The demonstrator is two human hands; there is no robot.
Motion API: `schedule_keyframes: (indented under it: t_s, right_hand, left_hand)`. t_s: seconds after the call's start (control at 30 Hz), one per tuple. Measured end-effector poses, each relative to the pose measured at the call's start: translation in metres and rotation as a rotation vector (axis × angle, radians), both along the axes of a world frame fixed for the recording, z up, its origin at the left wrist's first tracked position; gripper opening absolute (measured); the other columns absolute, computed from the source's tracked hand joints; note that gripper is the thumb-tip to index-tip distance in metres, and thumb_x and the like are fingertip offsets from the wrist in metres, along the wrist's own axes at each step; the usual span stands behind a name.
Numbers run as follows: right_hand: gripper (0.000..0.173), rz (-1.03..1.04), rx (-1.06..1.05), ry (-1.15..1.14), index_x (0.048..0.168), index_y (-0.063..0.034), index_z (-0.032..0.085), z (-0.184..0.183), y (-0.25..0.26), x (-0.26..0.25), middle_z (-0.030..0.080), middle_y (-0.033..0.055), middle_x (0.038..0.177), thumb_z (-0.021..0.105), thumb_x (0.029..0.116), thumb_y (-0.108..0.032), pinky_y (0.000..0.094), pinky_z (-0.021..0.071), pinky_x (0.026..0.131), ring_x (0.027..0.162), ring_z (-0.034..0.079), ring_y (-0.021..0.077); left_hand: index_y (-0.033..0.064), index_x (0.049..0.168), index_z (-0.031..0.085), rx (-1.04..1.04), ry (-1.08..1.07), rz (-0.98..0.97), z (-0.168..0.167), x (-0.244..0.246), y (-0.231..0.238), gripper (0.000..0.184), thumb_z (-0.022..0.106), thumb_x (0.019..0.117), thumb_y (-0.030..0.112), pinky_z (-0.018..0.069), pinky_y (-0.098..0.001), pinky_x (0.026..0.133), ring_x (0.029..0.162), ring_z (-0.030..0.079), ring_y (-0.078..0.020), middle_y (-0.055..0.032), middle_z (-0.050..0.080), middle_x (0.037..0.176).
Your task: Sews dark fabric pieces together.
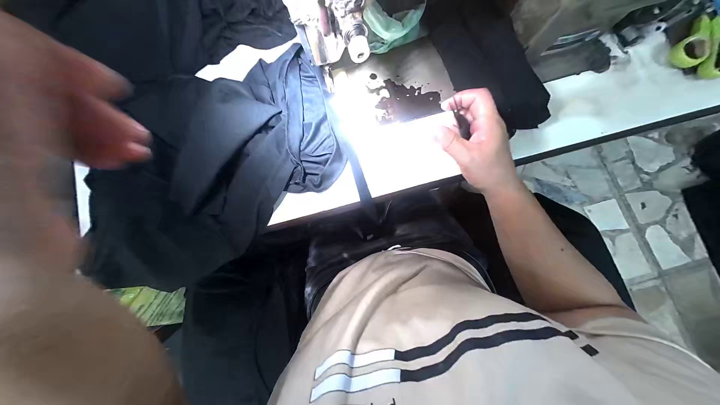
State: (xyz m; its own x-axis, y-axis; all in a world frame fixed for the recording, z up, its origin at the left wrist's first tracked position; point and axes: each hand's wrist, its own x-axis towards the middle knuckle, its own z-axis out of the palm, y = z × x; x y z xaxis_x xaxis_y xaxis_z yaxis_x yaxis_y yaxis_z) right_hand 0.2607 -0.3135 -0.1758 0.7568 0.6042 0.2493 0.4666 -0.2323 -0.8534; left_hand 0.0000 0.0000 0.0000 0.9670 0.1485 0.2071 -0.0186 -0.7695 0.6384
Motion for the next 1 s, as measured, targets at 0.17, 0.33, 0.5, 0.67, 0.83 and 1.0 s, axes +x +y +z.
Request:
schedule_keyframes:
  t_s: [0.17,0.33,0.5,0.67,0.83,1.0]
  right_hand:
    - [0.03,-0.108,-0.025,-0.177,0.124,0.0059,0.061,0.019,-0.016,0.016,0.064,0.0073,0.099,0.05,0.1012,-0.009,0.0168,0.0473,0.07,0.076,0.055,-0.0009]
    - [0.031,-0.309,-0.056,-0.214,0.125,0.006,0.059,0.03,-0.045,0.042,0.063,0.0036,0.101,0.047,0.0998,-0.008,0.0167,0.0462,0.064,0.072,0.054,-0.0021]
    - [0.032,-0.112,-0.231,-0.256,0.12,0.0124,0.06,0.033,-0.046,0.006,0.067,0.0209,0.108,0.042,0.1002,-0.004,0.0279,0.0533,0.078,0.089,0.064,0.0123]
    - [0.027,0.464,-0.185,-0.445,0.103,-0.0015,0.076,0.001,0.012,-0.062,0.074,0.0159,0.103,0.059,0.0816,0.0,0.0446,0.0596,0.072,0.088,0.073,0.029]
    - [0.022,0.573,-0.331,-0.459,0.108,-0.0015,0.076,-0.004,0.04,-0.065,0.075,0.0174,0.105,0.059,0.0939,-0.003,0.0515,0.059,0.066,0.088,0.074,0.0343]
    - [0.029,0.206,-0.475,-0.329,0.12,-0.0017,0.071,0.018,0.042,-0.024,0.068,0.0199,0.124,0.058,0.0946,-0.002,0.056,0.0574,0.085,0.105,0.071,0.0358]
  left_hand:
    - [-0.0043,0.096,0.074,0.343,-0.167,0.118,-0.091,0.084,-0.051,0.035,0.05,0.1019,0.02,0.0528,-0.0381,0.075,0.08,0.069,-0.0226,-0.0203,0.073,0.089]
    - [-0.0027,0.117,0.07,0.391,-0.006,-0.04,-0.149,0.147,-0.033,0.038,0.045,0.1024,0.023,0.0461,-0.0557,0.102,0.119,0.062,-0.0429,-0.0256,0.068,0.119]
    - [-0.0039,0.116,0.07,0.342,-0.014,-0.112,-0.168,0.127,-0.035,0.039,0.045,0.1036,0.023,0.0437,-0.0526,0.107,0.124,0.06,-0.0424,-0.0252,0.067,0.124]
    - [-0.0029,0.108,0.072,0.388,-0.203,-0.213,-0.176,0.072,-0.038,0.045,0.049,0.1005,0.035,0.0475,-0.053,0.102,0.117,0.063,-0.0424,-0.0267,0.068,0.119]
    - [-0.0027,0.101,0.069,0.55,-0.142,-0.324,-0.174,0.049,-0.032,0.034,0.053,0.0982,0.027,0.048,-0.0623,0.095,0.111,0.065,-0.0478,-0.0276,0.068,0.111]
    - [-0.0005,0.081,0.064,0.574,-0.123,-0.317,-0.167,0.053,-0.037,0.021,0.051,0.0941,0.01,0.0499,-0.0617,0.085,0.096,0.066,-0.0447,-0.0221,0.067,0.091]
